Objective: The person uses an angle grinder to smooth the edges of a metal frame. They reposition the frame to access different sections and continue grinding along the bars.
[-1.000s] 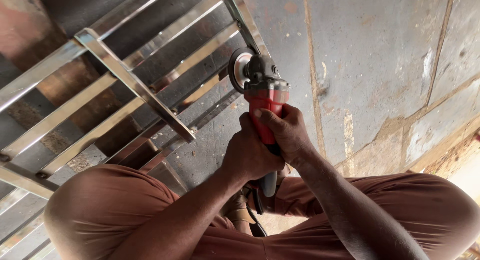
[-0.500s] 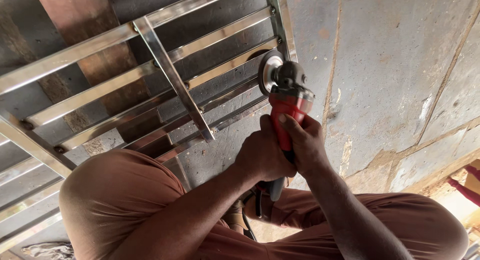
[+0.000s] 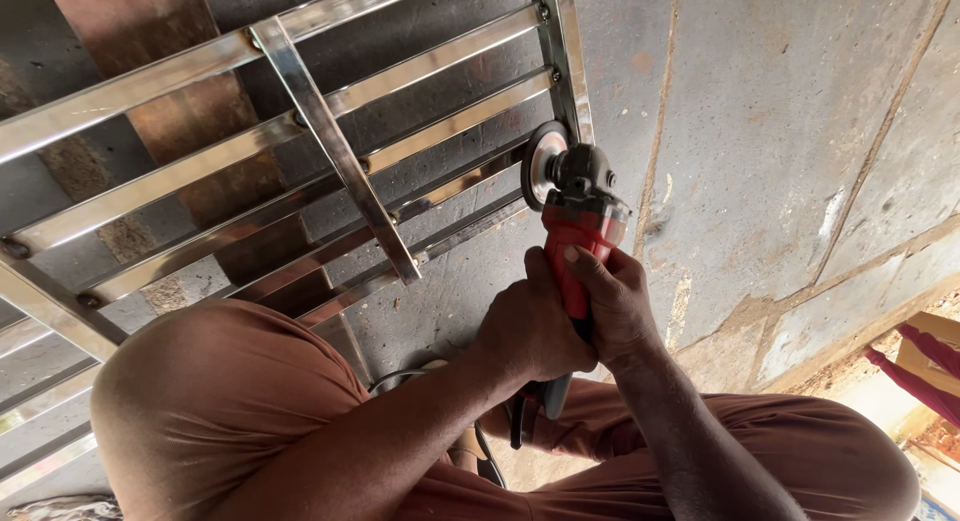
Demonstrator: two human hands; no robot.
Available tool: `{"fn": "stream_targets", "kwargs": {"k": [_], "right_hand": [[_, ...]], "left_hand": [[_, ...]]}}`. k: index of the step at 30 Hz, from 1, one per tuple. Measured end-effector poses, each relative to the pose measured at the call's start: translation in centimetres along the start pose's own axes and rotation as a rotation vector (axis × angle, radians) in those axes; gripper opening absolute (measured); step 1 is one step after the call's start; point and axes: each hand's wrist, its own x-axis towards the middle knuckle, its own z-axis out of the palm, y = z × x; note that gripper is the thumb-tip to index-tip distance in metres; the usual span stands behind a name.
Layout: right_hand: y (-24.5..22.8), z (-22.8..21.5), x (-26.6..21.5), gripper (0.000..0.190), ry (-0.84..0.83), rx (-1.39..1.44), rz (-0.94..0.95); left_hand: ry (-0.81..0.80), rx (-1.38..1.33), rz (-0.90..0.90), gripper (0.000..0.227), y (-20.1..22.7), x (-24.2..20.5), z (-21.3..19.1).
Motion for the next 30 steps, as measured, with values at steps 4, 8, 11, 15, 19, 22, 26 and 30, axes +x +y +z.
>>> {"fn": "stream_targets", "kwargs": {"k": [4, 8, 11, 15, 19, 22, 26, 30], "right_hand": [[-0.7, 0.7, 0.6, 0.057, -0.017, -0.019, -0.012], [-1.3, 1.3, 1.1, 0.058, -0.039, -0.037, -0.051], [-1.7, 1.7, 1.5, 0.056, -0.065, -0.037, -0.099], [-0.9, 1.2, 1.2, 0.054, -0.05, -0.061, -0.1], [0.0, 0.6, 0.6, 0.055, -0.038, -0.03, -0.071], [0.4, 0.1, -0.1, 0.054, 0.001, -0.013, -0.013], [1.1, -1.0, -2.6, 0.054, 0.057, -0.05, 0.05], [1.5, -1.4, -4.1, 0.058, 0.034, 0.001, 0.055]], "left_hand": [[0.01, -0.018, -0.008, 0.092, -0.3, 0.3, -0.9], [0.1, 0.024, 0.064, 0.093, 0.0, 0.4, -1.6], [0.072, -0.037, 0.007, 0.093, 0.1, 0.6, -2.3], [0.05, -0.034, 0.007, 0.094, -0.3, 0.5, -1.9], [0.023, -0.044, 0.013, 0.094, -0.5, -0.1, -1.3], [-0.008, -0.074, 0.018, 0.091, -0.3, -0.8, -0.7], [-0.029, -0.02, 0.054, 0.08, 0.2, -2.6, 1.3], [0.078, -0.088, 0.178, 0.085, -0.2, -3.3, 2.7]]}}
